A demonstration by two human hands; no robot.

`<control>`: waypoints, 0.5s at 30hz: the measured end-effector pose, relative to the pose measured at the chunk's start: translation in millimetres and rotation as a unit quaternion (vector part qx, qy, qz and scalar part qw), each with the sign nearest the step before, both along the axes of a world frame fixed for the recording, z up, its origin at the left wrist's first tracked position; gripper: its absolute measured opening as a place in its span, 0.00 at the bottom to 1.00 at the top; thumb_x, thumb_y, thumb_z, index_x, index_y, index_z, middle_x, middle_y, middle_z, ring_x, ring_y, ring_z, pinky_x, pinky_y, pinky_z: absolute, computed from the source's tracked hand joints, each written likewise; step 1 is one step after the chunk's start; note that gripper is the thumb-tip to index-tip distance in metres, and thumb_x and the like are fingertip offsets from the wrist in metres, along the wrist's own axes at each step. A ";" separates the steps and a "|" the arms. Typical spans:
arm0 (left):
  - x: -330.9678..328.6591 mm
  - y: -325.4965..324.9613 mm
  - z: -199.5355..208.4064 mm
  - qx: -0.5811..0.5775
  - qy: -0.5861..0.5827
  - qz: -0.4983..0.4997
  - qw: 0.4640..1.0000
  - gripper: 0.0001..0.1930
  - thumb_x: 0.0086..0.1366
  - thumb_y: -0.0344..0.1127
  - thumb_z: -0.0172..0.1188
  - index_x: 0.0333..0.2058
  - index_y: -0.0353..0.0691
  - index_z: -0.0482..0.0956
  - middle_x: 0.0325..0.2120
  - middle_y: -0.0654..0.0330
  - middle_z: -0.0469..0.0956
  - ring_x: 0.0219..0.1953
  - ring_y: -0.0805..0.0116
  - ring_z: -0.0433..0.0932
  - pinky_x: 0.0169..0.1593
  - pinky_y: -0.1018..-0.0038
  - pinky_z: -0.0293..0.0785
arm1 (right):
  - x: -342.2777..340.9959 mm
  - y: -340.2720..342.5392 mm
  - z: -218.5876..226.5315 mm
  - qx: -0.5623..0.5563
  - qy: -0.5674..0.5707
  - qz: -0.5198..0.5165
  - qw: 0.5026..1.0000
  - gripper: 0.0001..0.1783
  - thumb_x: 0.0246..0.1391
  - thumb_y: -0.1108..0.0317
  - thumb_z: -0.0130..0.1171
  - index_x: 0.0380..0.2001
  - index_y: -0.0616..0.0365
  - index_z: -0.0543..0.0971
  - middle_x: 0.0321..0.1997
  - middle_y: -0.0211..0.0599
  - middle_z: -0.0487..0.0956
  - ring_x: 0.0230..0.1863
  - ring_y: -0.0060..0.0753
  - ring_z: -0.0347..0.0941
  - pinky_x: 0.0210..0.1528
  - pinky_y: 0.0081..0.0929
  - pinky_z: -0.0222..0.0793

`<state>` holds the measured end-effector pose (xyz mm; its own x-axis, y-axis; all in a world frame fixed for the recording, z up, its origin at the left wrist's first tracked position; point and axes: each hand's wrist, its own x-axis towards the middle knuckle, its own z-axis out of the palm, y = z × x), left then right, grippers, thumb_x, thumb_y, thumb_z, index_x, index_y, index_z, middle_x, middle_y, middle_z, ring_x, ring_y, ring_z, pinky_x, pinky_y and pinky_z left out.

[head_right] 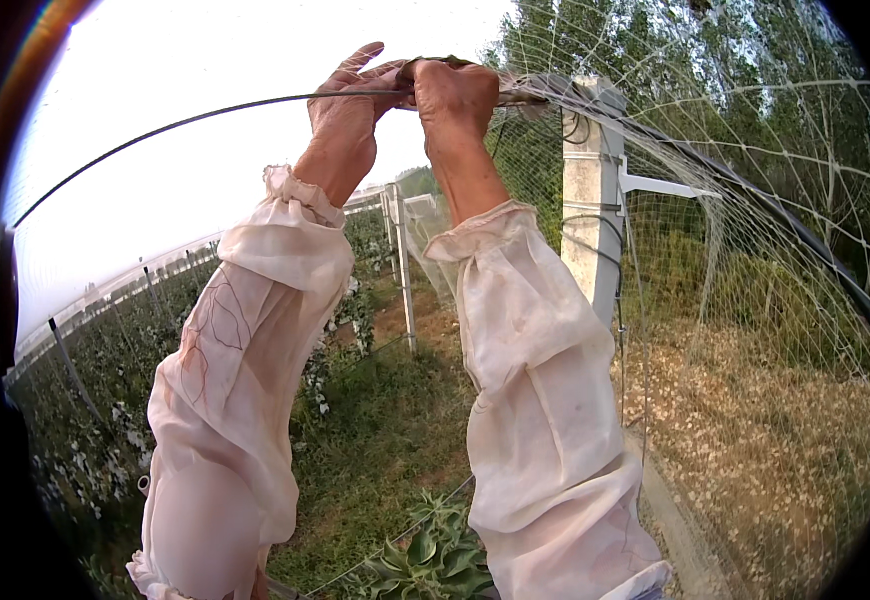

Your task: The person repairs a damaged section of a greenhouse net by hand. They pull the netting over a metal frame, align the torn edges, and tie the netting to the frame using a strap.

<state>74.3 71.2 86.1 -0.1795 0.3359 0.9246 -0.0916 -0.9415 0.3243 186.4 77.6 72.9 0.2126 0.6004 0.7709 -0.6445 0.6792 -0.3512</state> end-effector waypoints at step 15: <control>-12.0 -21.3 6.6 -0.090 0.114 0.046 0.988 0.18 0.62 0.26 0.66 0.49 0.26 0.77 0.40 0.49 0.82 0.40 0.61 0.84 0.46 0.72 0.86 | -7.6 28.4 5.0 -0.015 -0.017 -0.046 0.999 0.11 0.36 0.74 0.59 0.09 0.65 0.70 0.14 0.31 0.70 0.18 0.22 0.62 0.20 0.30 0.60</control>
<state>62.4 49.8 92.7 -0.0108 0.4900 0.8717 0.0863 -0.8680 0.4890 178.8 105.9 77.9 0.2420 0.6022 0.7608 -0.5664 0.7243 -0.3931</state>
